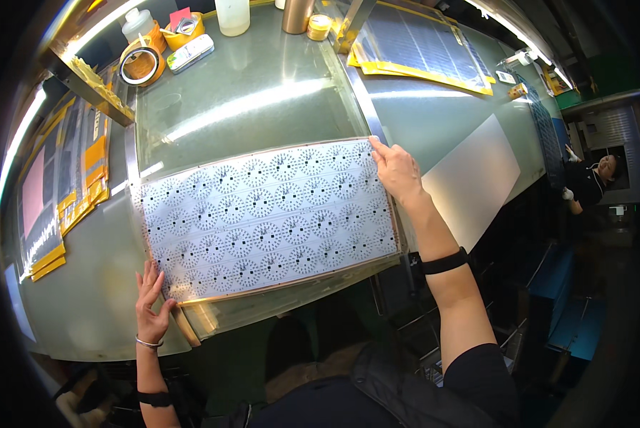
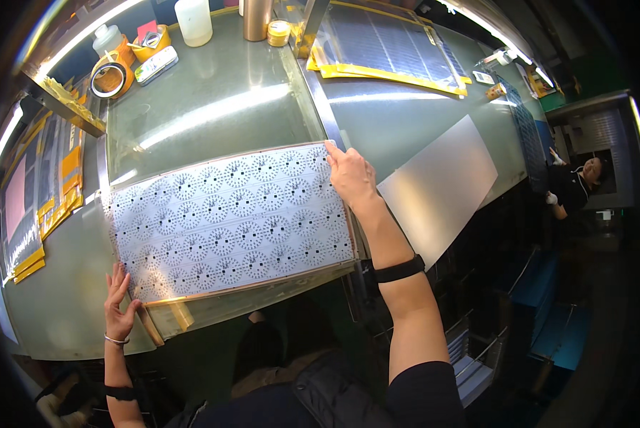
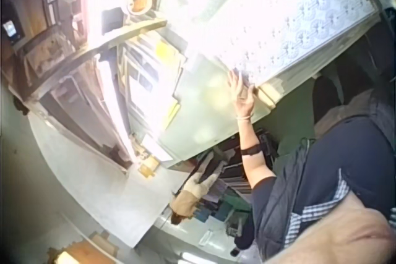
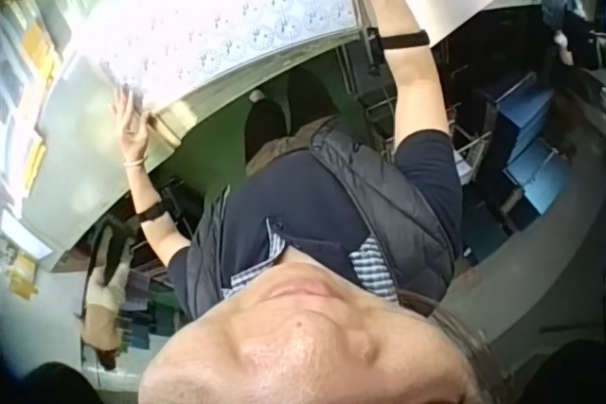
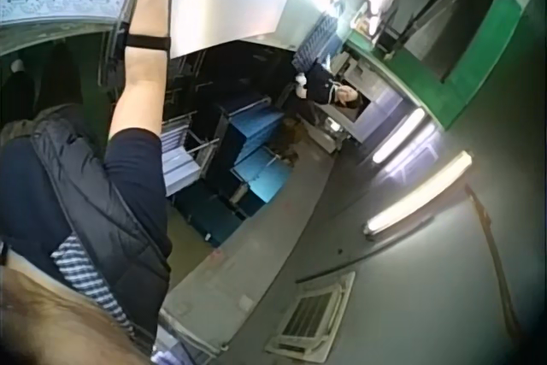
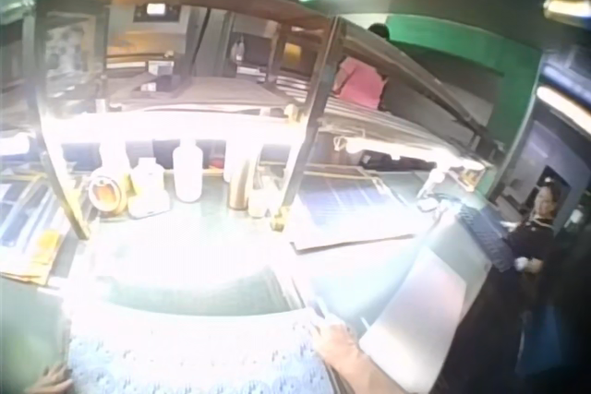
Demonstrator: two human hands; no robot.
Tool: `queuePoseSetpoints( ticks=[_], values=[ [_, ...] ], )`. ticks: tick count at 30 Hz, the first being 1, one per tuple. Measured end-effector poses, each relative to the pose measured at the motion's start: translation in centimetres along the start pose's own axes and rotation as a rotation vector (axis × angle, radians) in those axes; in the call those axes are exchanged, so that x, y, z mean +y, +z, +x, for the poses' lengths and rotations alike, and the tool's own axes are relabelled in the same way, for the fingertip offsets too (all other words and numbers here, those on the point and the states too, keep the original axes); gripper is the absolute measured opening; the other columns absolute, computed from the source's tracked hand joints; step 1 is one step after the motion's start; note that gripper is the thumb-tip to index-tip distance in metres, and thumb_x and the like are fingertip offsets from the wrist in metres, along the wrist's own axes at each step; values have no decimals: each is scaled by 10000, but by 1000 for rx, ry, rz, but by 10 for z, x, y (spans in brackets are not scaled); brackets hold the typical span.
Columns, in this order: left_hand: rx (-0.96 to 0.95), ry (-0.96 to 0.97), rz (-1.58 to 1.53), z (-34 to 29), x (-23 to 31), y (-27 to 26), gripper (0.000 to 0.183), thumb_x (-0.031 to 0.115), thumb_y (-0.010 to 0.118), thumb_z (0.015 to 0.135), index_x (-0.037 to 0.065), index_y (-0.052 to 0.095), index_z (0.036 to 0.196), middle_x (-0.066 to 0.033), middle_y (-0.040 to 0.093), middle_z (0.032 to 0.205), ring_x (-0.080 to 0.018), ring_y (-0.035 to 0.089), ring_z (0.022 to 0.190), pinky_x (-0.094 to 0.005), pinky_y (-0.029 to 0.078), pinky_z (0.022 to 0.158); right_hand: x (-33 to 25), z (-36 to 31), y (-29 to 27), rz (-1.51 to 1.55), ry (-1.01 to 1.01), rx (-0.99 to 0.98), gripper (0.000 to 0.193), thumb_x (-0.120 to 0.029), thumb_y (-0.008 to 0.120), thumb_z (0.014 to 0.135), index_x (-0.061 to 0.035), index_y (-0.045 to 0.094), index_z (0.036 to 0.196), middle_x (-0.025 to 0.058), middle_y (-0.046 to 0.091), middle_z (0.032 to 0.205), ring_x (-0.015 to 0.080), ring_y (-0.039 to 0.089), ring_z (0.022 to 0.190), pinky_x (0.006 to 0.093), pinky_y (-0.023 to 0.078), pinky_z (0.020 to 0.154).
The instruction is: Assembling electronic components by taping sheets and placing them in racks.
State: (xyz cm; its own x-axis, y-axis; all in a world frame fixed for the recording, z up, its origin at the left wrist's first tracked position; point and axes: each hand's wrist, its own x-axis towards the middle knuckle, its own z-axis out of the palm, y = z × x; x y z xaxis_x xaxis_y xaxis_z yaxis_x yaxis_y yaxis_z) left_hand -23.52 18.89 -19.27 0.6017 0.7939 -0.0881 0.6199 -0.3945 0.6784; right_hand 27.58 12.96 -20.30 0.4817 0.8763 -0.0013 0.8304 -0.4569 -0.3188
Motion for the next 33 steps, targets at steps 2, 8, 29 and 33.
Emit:
queuePoseSetpoints(
  ticks=[2, 8, 29, 33],
  values=[
    [-7, 8, 8, 1, 1, 0, 597, -52, 594, 623, 42, 492, 1203, -141, 376, 1328, -293, 247, 1292, -446, 77, 1071, -3, -1, -5, -72, 51, -89, 308, -237, 484, 849, -221, 547, 1150, 159, 540, 853, 317, 551, 842, 413, 450, 716],
    [176, -60, 141, -16, 6, 0, 599, -8, 589, 672, 39, 437, 1250, -135, 325, 1364, -286, 232, 1299, -448, 80, 1068, -30, -7, 10, -369, -290, 217, 378, -197, 500, 795, -71, 495, 1152, 123, 470, 1051, 290, 397, 1074, 423, 313, 929],
    [484, -66, 725, 113, -14, 28, 482, 200, 414, 843, -30, 344, 1261, -171, 331, 1331, -276, 312, 1236, -391, 238, 1017, -19, -23, 42, -124, -112, 265, 519, -223, 422, 822, -25, 344, 1296, 69, 332, 1349, 267, 308, 1205, 447, 156, 1051],
    [430, -17, 655, 140, -15, 50, 557, 151, 450, 747, -21, 338, 1265, -165, 365, 1303, -278, 342, 1207, -363, 270, 998, 13, -24, 37, -105, -87, 258, 552, -260, 497, 805, -23, 363, 1285, 107, 344, 1340, 277, 321, 1203, 463, 161, 1040]
  ],
)
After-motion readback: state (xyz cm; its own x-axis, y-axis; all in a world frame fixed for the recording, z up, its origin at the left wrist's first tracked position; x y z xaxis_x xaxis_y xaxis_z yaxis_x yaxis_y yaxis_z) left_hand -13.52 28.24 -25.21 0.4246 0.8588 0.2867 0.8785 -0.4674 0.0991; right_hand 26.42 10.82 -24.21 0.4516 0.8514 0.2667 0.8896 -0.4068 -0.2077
